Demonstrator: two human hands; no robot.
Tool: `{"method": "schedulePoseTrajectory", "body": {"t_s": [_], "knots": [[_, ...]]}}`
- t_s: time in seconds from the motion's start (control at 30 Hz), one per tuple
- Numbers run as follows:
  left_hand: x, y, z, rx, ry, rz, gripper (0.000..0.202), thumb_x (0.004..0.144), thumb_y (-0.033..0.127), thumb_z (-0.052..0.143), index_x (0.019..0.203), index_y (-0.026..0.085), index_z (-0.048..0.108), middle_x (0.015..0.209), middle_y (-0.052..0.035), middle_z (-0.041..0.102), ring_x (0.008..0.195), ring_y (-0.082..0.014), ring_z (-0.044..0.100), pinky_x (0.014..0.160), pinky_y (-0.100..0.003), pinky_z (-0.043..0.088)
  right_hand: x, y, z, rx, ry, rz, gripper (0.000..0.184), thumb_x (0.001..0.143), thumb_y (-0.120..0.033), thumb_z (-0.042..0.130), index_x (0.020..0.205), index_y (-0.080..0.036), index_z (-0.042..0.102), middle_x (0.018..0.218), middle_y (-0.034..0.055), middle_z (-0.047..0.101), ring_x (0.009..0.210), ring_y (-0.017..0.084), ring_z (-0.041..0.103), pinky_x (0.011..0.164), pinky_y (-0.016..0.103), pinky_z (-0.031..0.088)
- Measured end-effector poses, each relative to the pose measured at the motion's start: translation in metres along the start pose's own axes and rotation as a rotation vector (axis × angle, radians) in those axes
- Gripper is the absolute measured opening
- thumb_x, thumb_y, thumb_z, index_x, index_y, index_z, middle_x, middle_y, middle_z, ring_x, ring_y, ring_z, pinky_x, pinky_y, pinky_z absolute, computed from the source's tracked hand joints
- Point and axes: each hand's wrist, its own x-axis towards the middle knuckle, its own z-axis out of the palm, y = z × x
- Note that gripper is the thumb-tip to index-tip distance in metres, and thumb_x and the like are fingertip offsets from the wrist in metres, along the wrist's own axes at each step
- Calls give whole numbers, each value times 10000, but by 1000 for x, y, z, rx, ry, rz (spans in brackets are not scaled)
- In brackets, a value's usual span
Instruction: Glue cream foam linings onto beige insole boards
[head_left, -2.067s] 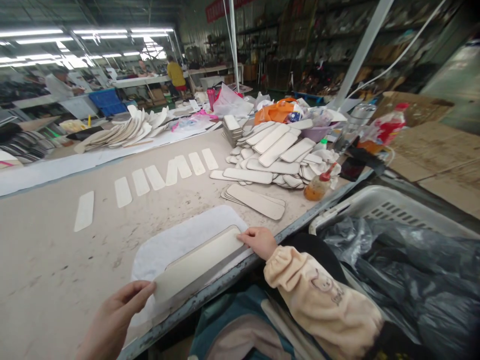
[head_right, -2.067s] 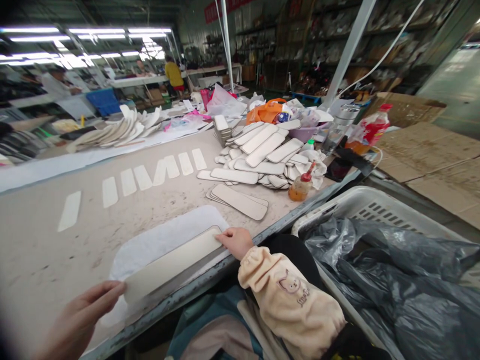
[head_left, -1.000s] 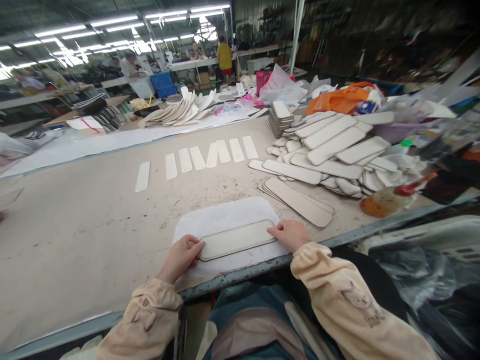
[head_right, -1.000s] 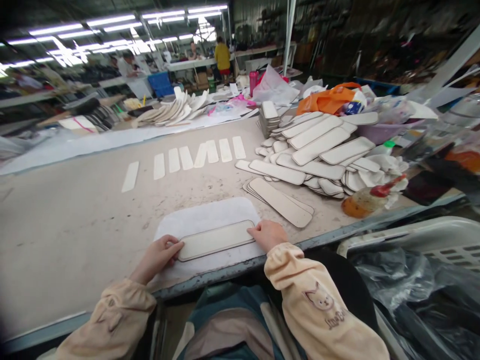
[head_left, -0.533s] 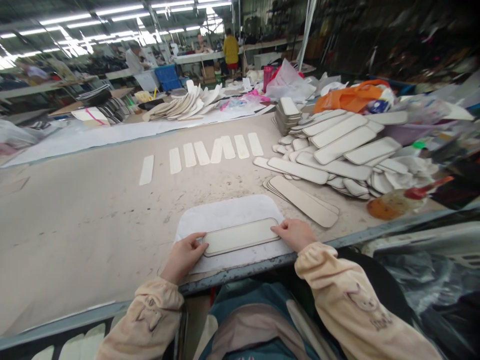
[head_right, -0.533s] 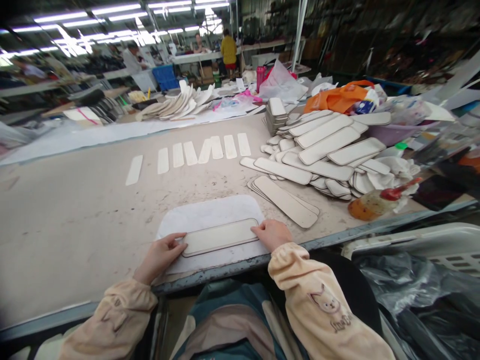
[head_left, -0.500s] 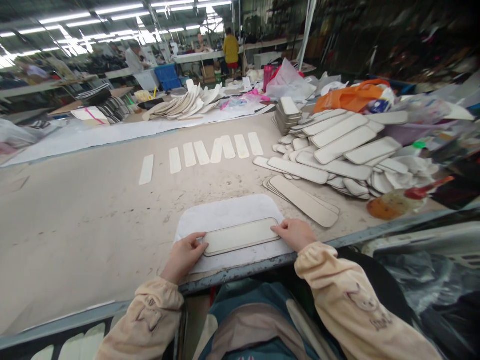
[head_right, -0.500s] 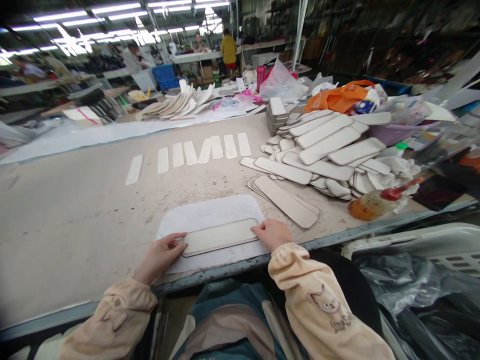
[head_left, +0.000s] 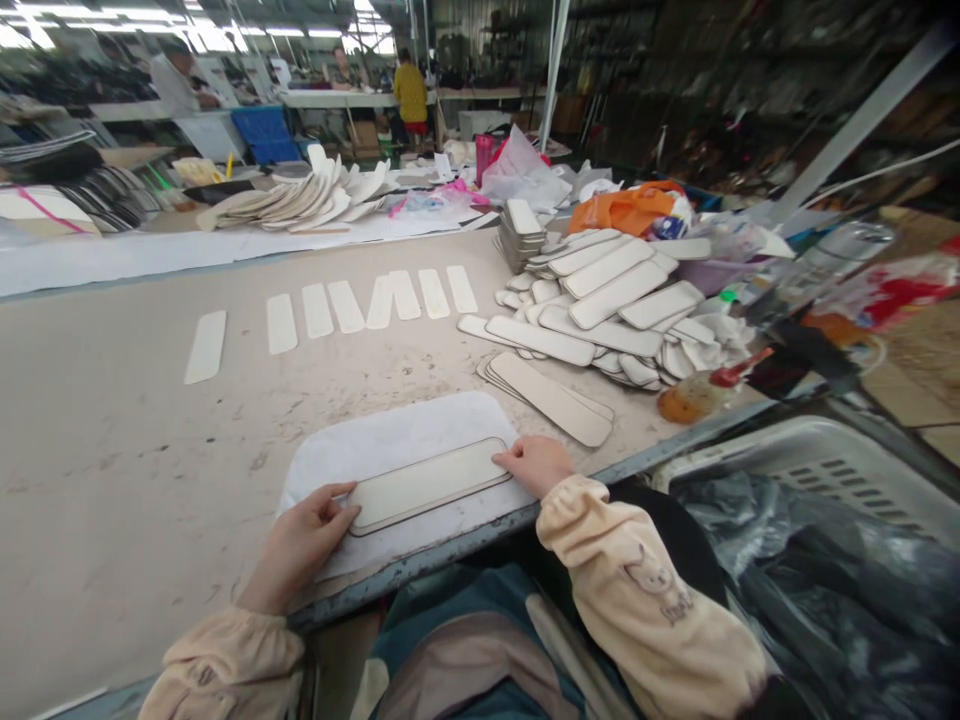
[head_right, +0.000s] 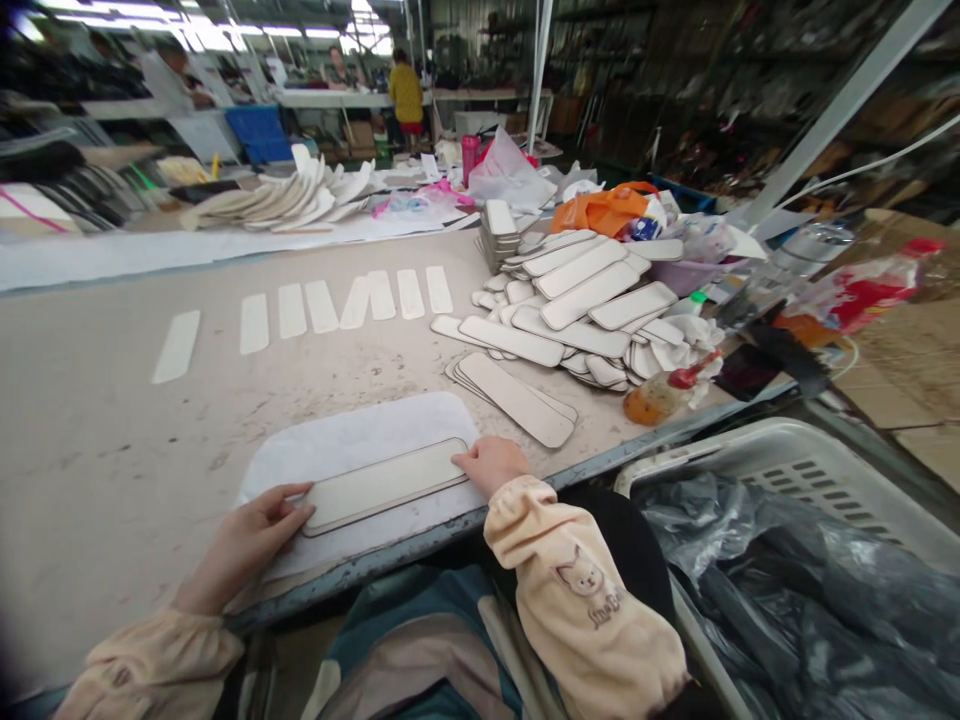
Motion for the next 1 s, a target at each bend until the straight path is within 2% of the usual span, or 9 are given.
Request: {"method": "schedulePoseTrajectory", "body": {"t_s": [0.3, 0.57, 0.77, 0.9, 1.0], "knots": [[1, -3, 1, 32, -10, 30, 527, 749, 556, 494, 1130, 196, 537, 572, 56, 547, 498, -134, 521, 486, -236, 373, 2, 1, -1, -3, -27, -30, 313, 756, -528, 589, 661, -243, 679, 666, 9, 637, 683, 168, 567, 604, 258, 335], [2, -9, 2, 47, -27, 55, 508, 775, 538, 472, 1145, 192, 515, 593, 52, 540, 515, -137, 523, 502, -247, 381, 4, 4, 3, 22, -28, -12, 298, 749, -516, 608, 680, -236, 686, 675, 13, 640, 708, 170, 572, 628, 255, 344], [0, -4, 1, 92, -16, 77, 482, 780, 512, 465, 1138, 195, 518, 627, 45, 552, 538, -140, 535, 513, -249, 394, 3, 2, 1, 24, -17, -9, 271, 740, -492, 616, 665, -239, 677, 669, 5, 635, 694, 168, 566, 612, 255, 336], [-8, 0, 3, 115, 77, 123, 479, 808, 466, 468, 1207, 202, 477, 653, 45, 554, 555, -130, 545, 540, -248, 423, 3, 2, 2, 8, -2, -30, 293, 744, -502, 608, 652, -231, 672, 669, 10, 633, 683, 165, 562, 600, 257, 327], [-19, -6, 5, 5, 174, 213, 522, 831, 418, 489, 1294, 195, 401, 778, 20, 578, 548, -100, 536, 539, -237, 452, 4, 3, 2, -10, -12, -42, 303, 743, -510, 607, 650, -229, 670, 684, 15, 637, 682, 166, 565, 598, 262, 324]]}}
